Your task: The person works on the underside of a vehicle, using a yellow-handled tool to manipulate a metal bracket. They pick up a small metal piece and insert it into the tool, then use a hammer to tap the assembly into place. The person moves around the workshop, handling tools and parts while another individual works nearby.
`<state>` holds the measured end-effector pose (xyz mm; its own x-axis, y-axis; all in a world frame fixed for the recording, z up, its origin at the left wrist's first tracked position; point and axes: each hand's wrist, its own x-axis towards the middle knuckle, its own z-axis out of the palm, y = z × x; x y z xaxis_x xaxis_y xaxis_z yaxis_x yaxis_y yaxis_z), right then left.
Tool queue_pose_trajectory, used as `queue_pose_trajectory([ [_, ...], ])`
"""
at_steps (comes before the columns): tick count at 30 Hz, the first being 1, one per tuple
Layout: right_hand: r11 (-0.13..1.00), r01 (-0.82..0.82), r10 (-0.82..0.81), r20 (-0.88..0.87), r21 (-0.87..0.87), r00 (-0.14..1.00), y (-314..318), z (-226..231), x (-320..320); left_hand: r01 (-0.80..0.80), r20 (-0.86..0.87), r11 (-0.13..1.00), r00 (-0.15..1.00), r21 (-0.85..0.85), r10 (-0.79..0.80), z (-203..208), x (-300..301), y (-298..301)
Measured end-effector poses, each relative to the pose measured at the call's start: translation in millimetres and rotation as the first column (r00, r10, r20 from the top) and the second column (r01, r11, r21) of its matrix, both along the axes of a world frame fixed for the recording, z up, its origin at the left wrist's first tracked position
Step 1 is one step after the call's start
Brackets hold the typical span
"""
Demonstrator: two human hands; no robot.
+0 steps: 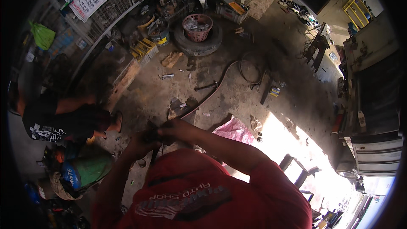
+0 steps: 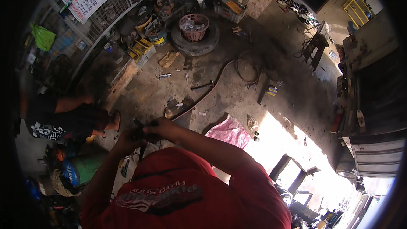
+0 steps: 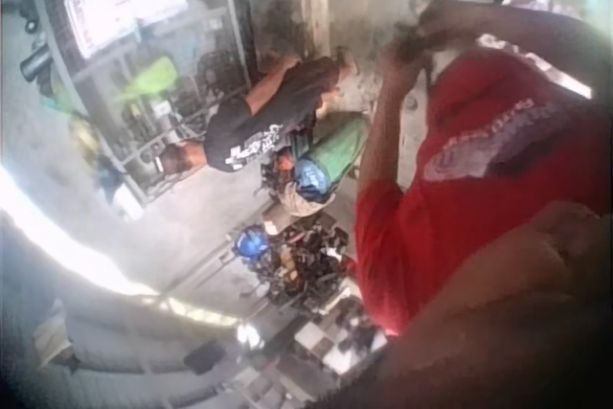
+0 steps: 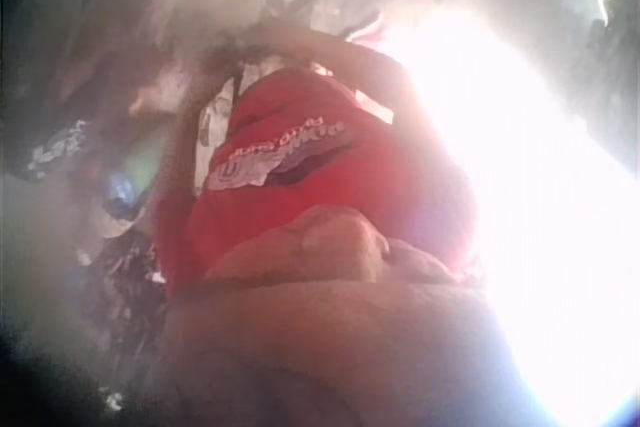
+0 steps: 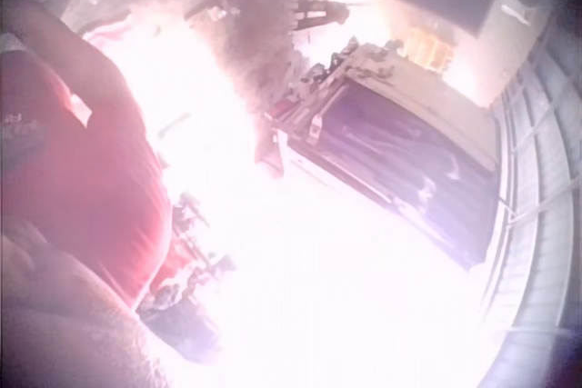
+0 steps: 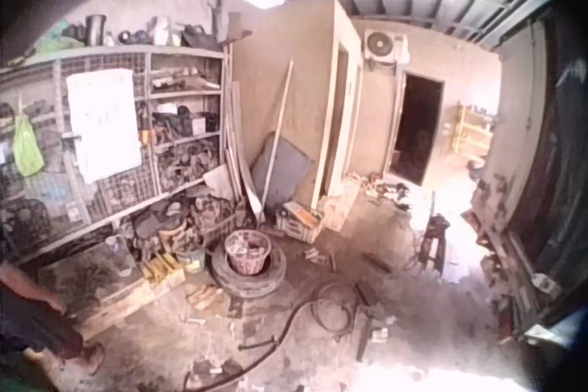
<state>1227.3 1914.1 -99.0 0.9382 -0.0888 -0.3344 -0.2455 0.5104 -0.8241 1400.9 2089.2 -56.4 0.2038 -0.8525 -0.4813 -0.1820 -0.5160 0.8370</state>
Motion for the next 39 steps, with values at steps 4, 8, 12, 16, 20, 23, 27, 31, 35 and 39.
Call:
queue_pose_trajectory([
  [4, 0.999, -0.044, 0.042, -0.039, -0.030, 0.998, -6, -11, 4, -0.050, -0.087, 0.998, 0.995, -0.047, 0.045, -4, -5, 4],
  [8, 0.998, -0.052, 0.052, -0.009, -0.019, 0.999, -9, -8, 4, 0.115, 0.069, 0.993, 0.991, 0.014, -0.115, 14, 8, -9],
  [12, 0.994, -0.107, 0.107, 0.002, -0.005, 0.994, -12, 1, 12, 0.356, 0.313, 0.919, 0.865, 0.169, -0.393, 38, 27, -28],
  [16, 0.993, -0.027, 0.028, -0.004, 0.112, 1.000, -11, 3, 18, 0.290, 0.178, 0.952, 0.936, 0.101, -0.304, 52, 33, -26],
  [20, 0.989, -0.030, 0.027, 0.021, 0.144, 0.999, -31, 19, 26, 0.177, 0.393, 0.981, 0.910, -0.079, -0.133, 49, 15, -23],
  [23, 0.994, -0.101, 0.104, -0.068, 0.046, 0.992, -30, 21, 32, 0.001, 0.342, 0.980, 0.937, -0.198, 0.068, 17, -4, -1],
  [27, 0.984, -0.162, 0.168, -0.081, 0.077, 0.982, -30, 28, 33, 0.042, 0.426, 0.984, 0.904, -0.172, 0.036, 19, -3, 2],
  [31, 0.971, -0.187, 0.198, -0.062, 0.152, 0.978, -30, 40, 30, 0.242, 0.314, 0.968, 0.916, 0.065, -0.250, 66, 22, -16],
  [35, 0.964, -0.200, 0.212, -0.051, 0.177, 0.976, -33, 36, 27, 0.245, 0.337, 0.968, 0.908, 0.059, -0.250, 73, 20, -14],
  [39, 0.966, -0.181, 0.199, -0.082, 0.186, 0.977, -34, 34, 30, 0.027, 0.391, 0.996, 0.920, -0.081, 0.006, 52, -13, 4],
])
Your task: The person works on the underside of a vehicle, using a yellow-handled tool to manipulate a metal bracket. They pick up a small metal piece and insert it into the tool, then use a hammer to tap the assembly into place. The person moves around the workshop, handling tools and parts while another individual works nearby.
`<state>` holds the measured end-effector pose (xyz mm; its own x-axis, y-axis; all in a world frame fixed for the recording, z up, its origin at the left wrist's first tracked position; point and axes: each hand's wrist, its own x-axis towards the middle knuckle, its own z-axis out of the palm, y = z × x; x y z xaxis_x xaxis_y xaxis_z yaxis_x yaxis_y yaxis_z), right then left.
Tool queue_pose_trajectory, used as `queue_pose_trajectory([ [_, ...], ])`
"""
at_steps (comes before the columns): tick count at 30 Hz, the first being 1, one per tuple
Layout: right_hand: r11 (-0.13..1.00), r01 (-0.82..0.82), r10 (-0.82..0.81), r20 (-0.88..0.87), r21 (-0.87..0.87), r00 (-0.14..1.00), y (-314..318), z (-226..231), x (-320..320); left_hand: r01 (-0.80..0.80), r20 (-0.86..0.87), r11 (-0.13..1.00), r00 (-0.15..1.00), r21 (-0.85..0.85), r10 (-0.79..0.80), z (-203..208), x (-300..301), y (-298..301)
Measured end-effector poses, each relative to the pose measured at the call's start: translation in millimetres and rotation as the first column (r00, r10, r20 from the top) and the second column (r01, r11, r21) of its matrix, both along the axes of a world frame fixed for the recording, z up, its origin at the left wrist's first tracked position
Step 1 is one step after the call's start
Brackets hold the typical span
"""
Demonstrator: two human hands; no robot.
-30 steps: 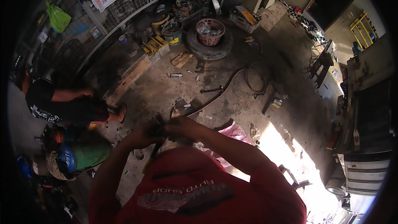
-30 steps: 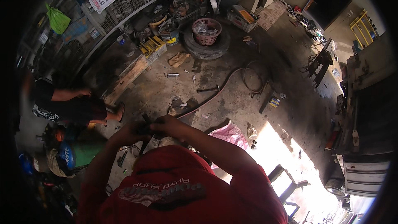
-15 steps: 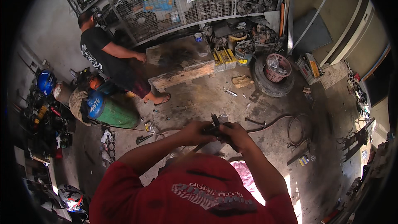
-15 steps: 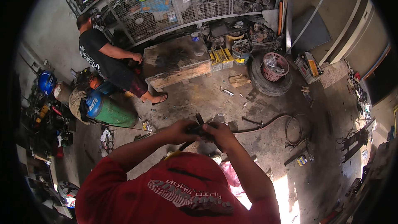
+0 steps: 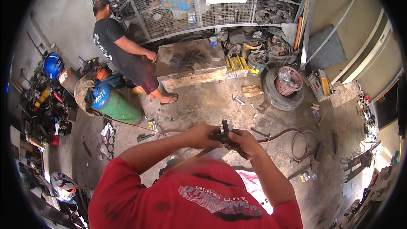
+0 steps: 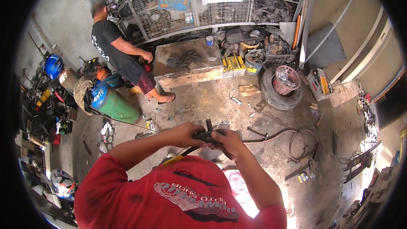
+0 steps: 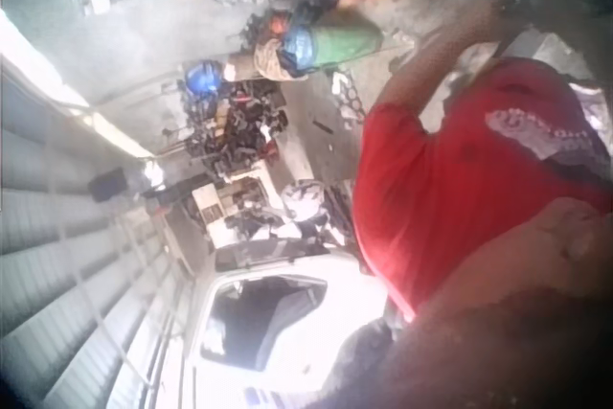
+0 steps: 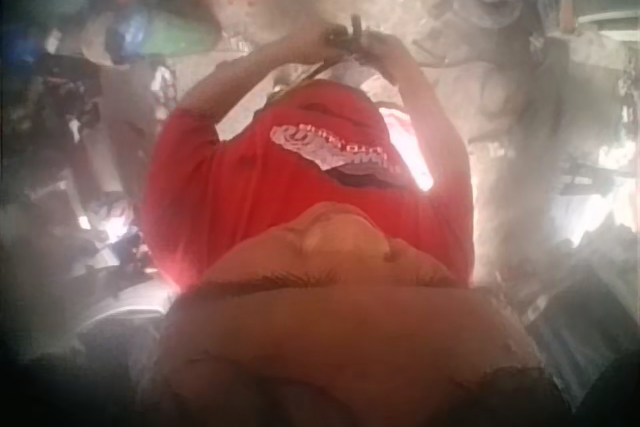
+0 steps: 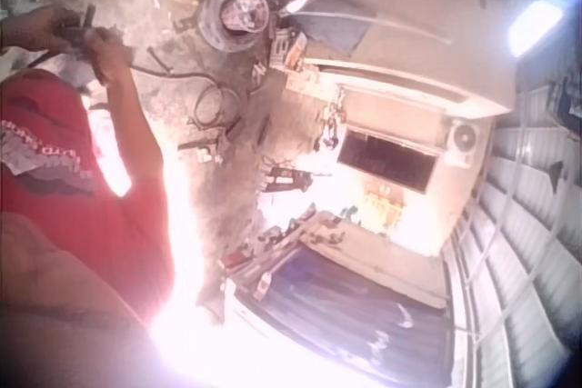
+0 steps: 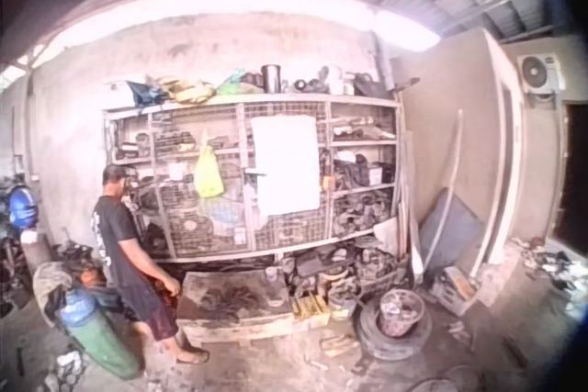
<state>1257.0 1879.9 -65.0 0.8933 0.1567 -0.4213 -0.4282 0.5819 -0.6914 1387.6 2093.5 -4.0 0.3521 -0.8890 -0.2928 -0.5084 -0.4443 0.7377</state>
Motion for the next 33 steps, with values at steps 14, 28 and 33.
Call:
queue_pose_trajectory([
  [14, 0.995, -0.069, 0.069, 0.002, 0.076, 0.998, 2, 17, -3, 0.173, -0.135, 0.965, 0.980, 0.195, -0.148, 36, 21, -7],
  [28, 0.991, 0.019, -0.003, 0.127, -0.130, 0.992, 21, 53, 3, -0.024, -0.052, 0.995, 0.998, 0.097, 0.029, 35, 21, 11],
  [33, 0.944, 0.032, 0.019, 0.150, -0.328, 0.989, 28, 53, 14, -0.110, -0.010, 0.992, 0.994, 0.068, 0.111, 47, 5, 15],
])
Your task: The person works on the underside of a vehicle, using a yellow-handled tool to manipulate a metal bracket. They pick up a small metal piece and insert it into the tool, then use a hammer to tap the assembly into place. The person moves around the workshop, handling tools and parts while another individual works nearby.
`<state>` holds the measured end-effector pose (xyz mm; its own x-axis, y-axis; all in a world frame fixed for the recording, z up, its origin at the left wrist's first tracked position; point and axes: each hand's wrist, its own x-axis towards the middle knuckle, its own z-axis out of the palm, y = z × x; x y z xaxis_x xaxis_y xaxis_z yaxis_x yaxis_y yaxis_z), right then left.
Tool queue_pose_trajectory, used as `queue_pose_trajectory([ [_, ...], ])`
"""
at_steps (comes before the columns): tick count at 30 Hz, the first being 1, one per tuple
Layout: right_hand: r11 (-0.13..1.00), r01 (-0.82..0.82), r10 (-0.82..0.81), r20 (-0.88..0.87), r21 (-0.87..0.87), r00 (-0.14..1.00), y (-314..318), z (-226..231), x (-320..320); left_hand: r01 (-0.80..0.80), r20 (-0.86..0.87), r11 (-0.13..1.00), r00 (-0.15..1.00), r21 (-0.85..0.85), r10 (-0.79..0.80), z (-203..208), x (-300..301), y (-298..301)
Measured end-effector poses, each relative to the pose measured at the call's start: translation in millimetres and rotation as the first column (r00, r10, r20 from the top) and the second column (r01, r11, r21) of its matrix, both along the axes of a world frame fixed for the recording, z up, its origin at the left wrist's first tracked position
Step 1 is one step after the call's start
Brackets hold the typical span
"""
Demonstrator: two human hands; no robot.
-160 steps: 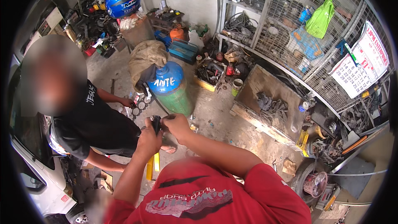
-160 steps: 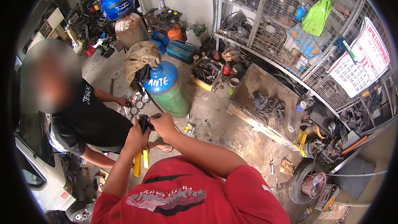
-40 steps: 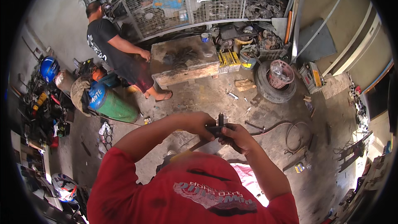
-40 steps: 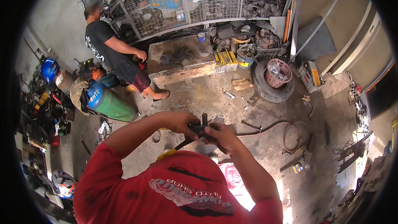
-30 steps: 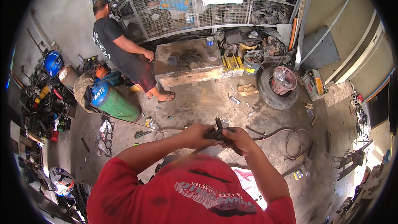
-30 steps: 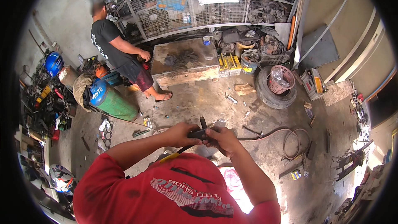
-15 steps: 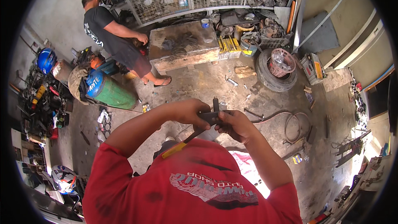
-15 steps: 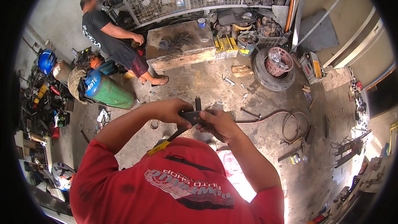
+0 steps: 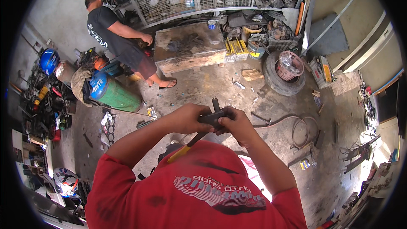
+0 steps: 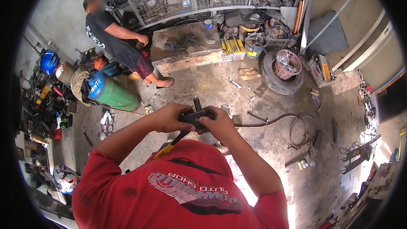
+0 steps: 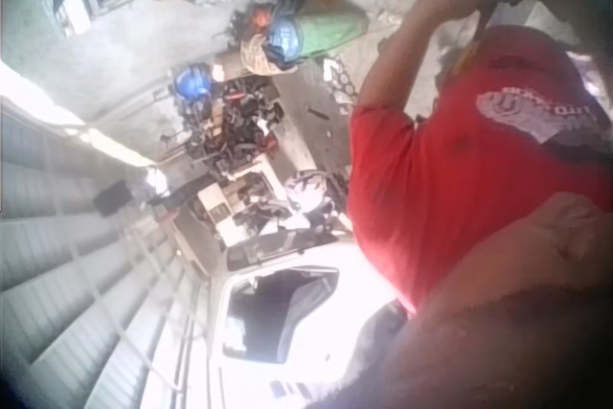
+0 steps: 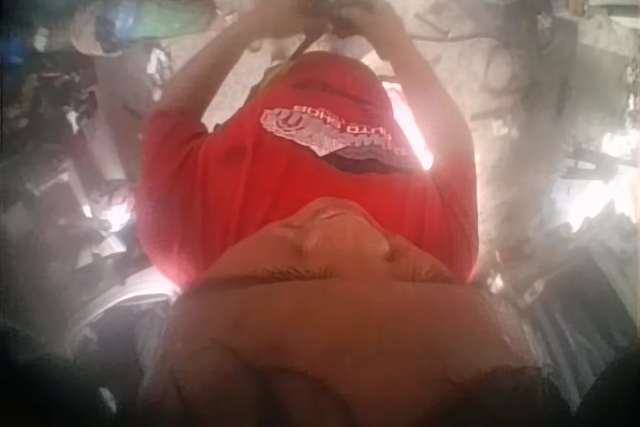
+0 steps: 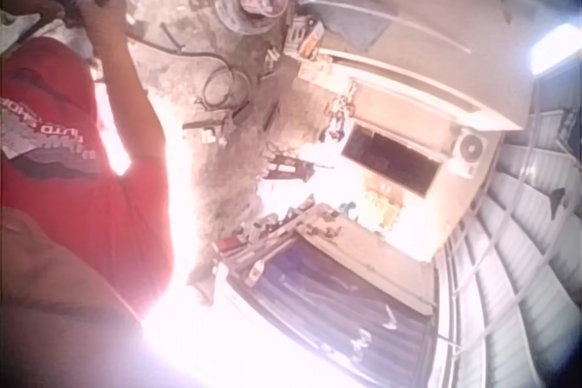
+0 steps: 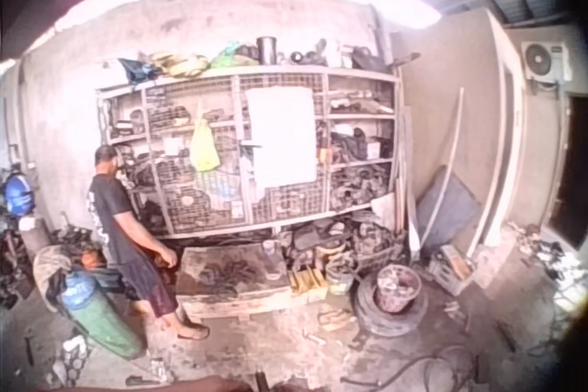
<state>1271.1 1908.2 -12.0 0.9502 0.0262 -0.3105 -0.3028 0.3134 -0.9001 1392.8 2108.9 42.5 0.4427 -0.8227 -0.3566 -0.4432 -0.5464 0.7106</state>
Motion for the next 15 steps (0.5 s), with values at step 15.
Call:
queue_pose_trajectory([
  [15, 0.898, -0.238, 0.272, 0.042, -0.369, 0.961, -12, 36, 23, 0.014, 0.073, 0.999, 0.997, -0.053, -0.010, 13, -2, 10],
])
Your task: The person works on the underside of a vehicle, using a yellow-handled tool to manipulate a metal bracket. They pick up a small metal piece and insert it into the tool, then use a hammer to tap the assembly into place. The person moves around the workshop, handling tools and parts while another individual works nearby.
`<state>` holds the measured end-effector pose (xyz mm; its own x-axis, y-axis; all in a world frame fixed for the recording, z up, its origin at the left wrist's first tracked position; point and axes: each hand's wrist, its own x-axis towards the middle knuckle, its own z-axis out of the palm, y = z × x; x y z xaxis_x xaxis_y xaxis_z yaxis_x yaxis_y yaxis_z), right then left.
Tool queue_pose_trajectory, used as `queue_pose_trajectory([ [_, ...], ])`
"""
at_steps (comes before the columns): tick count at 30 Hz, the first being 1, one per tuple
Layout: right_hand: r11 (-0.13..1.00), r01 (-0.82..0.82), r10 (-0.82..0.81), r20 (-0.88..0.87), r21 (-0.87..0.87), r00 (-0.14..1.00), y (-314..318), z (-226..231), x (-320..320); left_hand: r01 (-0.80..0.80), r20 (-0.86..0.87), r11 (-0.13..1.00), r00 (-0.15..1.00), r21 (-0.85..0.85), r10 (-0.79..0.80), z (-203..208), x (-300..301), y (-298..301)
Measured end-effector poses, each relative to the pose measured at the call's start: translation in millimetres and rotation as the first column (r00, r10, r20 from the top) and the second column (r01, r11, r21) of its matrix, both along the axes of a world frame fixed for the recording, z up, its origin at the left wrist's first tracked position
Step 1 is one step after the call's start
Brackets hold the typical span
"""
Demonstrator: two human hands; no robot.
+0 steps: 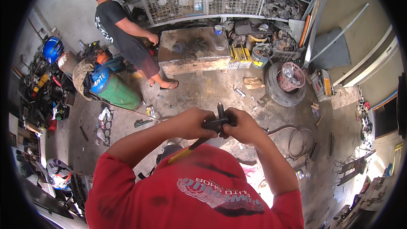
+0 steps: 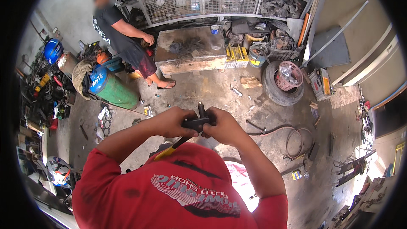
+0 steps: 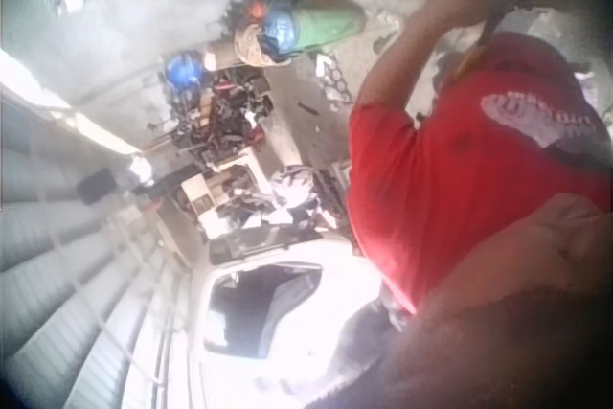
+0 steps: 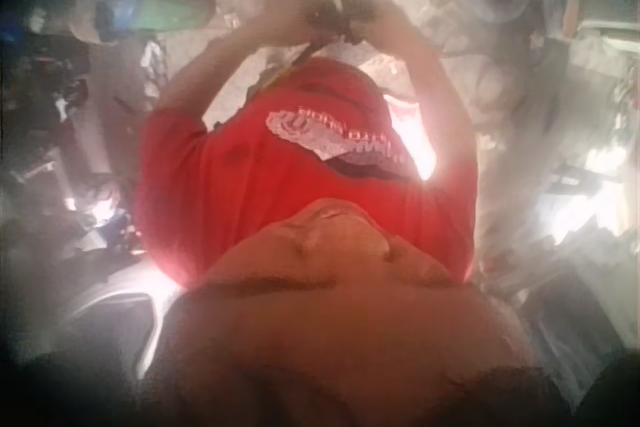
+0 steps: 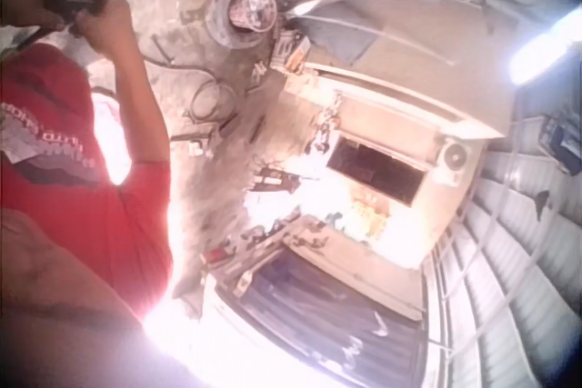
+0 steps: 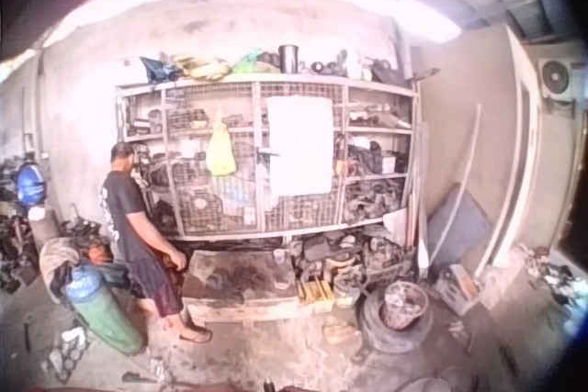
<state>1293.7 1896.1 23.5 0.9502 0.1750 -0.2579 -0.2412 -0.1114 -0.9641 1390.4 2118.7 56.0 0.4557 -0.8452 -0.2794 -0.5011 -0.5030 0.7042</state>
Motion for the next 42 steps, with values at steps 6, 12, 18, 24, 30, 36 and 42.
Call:
queue_pose_trajectory([
  [6, 0.986, 0.001, 0.011, 0.070, -0.168, 0.997, 7, 5, 4, -0.012, 0.009, 1.000, 1.000, 0.004, 0.012, 0, 2, 4],
  [12, 0.994, -0.061, 0.066, 0.051, -0.096, 0.996, 3, -5, 10, -0.016, 0.008, 1.000, 1.000, -0.002, 0.016, -6, 5, 6],
  [18, 0.994, -0.060, 0.062, 0.025, -0.090, 0.998, 4, -9, 12, -0.009, 0.024, 1.000, 1.000, 0.010, 0.009, -8, 6, 6],
  [24, 0.974, -0.008, -0.033, 0.172, 0.228, 0.985, 7, 30, 16, -0.262, -0.364, 0.921, 0.920, -0.289, 0.147, -2, 31, 15],
  [30, 0.985, -0.174, 0.170, 0.214, 0.000, 0.962, 54, 14, 2, -0.442, -0.500, 0.624, 0.861, -0.644, 0.094, -23, 50, 43],
  [36, 0.984, -0.175, 0.180, 0.213, -0.042, 0.961, 90, 10, 2, -0.411, -0.415, 0.484, 0.904, -0.772, 0.105, -21, 47, 39],
  [42, 0.984, -0.007, 0.069, 0.342, -0.180, 0.937, 83, 35, 13, -0.615, -0.644, 0.216, 0.758, -0.758, -0.103, -7, 32, 12],
])
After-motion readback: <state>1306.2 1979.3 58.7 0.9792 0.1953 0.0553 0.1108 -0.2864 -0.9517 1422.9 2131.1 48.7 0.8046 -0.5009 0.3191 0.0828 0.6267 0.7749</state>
